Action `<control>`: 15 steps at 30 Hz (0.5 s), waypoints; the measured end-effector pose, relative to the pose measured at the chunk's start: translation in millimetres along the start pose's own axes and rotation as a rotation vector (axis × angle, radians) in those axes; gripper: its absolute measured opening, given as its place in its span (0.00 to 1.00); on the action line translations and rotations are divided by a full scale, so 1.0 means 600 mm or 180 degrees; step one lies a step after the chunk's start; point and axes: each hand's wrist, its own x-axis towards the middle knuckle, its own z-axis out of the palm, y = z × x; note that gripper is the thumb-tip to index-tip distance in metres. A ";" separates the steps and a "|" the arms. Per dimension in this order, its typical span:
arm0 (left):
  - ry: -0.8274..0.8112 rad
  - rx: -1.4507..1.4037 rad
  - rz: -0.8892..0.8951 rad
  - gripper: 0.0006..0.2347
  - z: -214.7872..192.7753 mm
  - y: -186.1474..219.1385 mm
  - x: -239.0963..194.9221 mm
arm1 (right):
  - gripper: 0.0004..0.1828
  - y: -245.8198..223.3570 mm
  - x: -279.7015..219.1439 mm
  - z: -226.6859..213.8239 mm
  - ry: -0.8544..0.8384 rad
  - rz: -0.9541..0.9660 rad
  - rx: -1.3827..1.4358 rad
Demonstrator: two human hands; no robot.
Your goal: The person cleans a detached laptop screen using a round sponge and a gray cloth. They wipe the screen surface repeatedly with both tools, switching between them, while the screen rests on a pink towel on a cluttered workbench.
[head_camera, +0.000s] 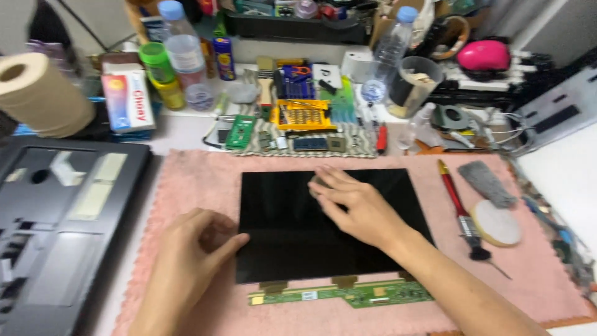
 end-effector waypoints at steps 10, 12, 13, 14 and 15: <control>0.0039 0.0590 -0.0293 0.08 0.014 -0.038 0.007 | 0.23 0.108 -0.121 -0.150 0.0065 0.1281 -0.0428; 0.0037 0.0624 -0.0424 0.07 0.013 -0.024 0.006 | 0.23 0.091 -0.109 -0.172 0.0167 0.1287 -0.0456; 0.0181 0.0467 -0.0594 0.05 0.013 -0.010 0.004 | 0.27 0.077 -0.103 -0.186 0.0464 0.1881 -0.0155; 0.0318 0.0320 -0.0776 0.04 0.011 0.002 -0.001 | 0.32 0.061 -0.098 -0.196 0.0753 0.2476 0.0169; 0.0293 0.0315 -0.0760 0.04 0.010 0.022 -0.007 | 0.32 0.069 -0.098 -0.206 0.0767 0.2501 0.0158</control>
